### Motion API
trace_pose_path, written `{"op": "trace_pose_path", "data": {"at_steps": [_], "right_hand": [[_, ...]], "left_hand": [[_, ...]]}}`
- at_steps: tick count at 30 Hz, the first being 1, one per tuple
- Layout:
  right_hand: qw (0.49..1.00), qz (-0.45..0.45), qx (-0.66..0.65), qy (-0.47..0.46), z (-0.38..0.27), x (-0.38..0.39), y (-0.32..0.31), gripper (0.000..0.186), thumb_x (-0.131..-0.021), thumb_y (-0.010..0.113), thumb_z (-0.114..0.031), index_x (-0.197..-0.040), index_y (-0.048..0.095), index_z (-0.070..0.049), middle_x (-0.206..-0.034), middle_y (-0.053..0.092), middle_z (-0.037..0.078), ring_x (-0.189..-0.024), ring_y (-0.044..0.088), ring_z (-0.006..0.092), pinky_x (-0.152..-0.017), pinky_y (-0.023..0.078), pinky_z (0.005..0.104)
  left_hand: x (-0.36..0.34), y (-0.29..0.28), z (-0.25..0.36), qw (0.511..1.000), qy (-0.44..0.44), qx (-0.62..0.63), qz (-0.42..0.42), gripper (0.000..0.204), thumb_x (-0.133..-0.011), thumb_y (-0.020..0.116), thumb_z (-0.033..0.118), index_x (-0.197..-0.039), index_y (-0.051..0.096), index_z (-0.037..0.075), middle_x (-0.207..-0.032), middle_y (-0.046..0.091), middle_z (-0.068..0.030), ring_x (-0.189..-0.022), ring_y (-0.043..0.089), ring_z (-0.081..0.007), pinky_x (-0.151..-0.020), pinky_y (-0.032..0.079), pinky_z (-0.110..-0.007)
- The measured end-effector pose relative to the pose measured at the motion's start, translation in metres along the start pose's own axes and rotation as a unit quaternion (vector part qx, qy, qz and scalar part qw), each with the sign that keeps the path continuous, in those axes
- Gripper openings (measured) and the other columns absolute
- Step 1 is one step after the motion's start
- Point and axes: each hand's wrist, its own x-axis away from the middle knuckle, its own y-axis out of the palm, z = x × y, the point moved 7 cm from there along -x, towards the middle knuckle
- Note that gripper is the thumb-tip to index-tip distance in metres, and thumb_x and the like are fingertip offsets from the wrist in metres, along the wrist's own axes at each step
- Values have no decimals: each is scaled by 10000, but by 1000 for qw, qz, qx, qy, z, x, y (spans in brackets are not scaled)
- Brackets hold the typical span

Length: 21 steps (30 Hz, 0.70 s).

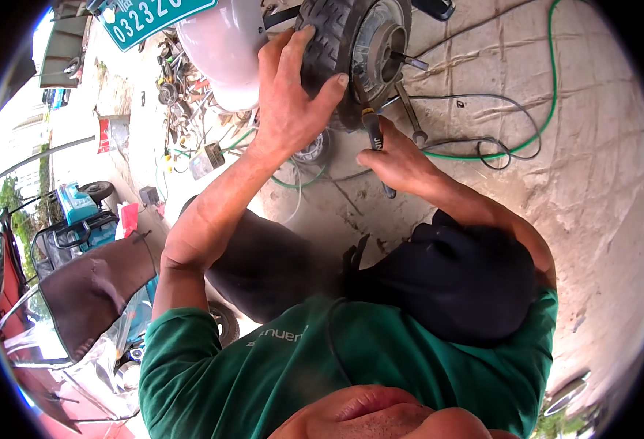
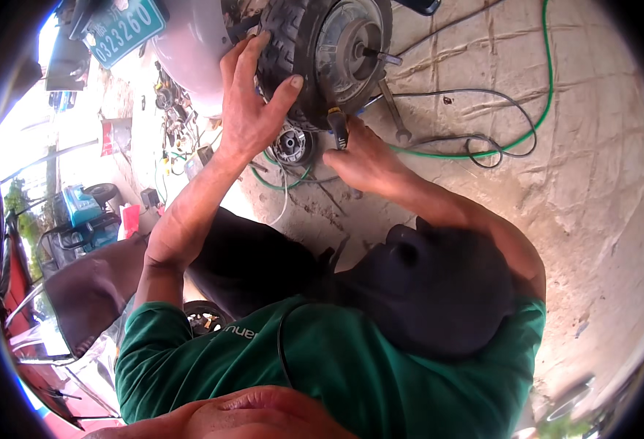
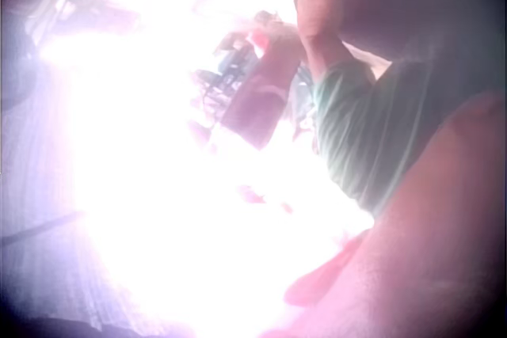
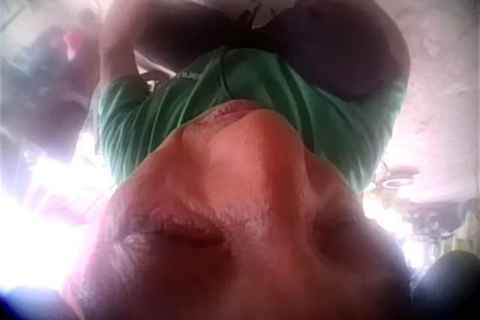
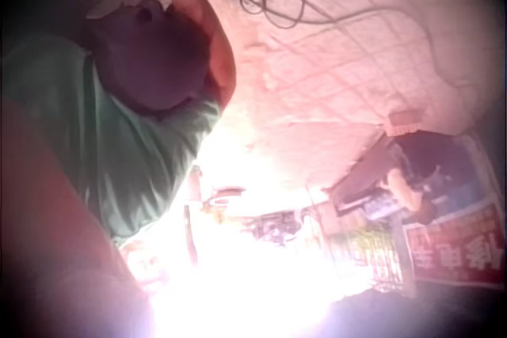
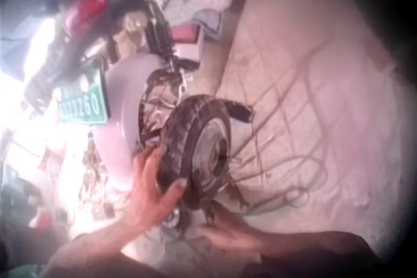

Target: The person removes a wheel from an electric scooter and pries the tire off the wheel rim using pliers, a screwdriver, and metal pry tools.

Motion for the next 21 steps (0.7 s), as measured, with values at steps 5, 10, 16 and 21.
{"op": "trace_pose_path", "data": {"at_steps": [5,10,16,21], "right_hand": [[944,116,307,2,1,8,-24,785,-829,695,-209,-1463,339,84,-1253,537,318,-1163,585,504,-983,508,568],[950,107,291,27,9,5,-21,729,-853,695,-229,-1461,378,18,-1256,548,302,-1165,585,501,-964,505,555],[987,97,75,107,46,-7,-24,481,-886,729,-351,-1208,599,-19,-952,653,164,-945,649,396,-839,519,479],[951,-11,-278,132,75,-10,22,346,-951,689,-330,-1130,609,-45,-895,627,47,-790,625,182,-696,501,340]], "left_hand": [[0,1,1,1000,8,-6,5,771,-802,802,197,-1471,461,24,-1418,418,-264,-1304,456,-429,-1095,431,-488],[2,3,3,1000,14,-5,9,780,-799,801,185,-1476,448,28,-1425,400,-269,-1303,454,-434,-1091,435,-490],[1,9,3,1000,-17,-18,-9,795,-808,805,168,-1487,415,25,-1449,371,-269,-1327,440,-443,-1112,431,-491],[-1,28,-20,994,-109,27,-4,1025,-779,854,195,-1576,246,-17,-1511,387,-295,-1430,400,-415,-1179,379,-466]]}}
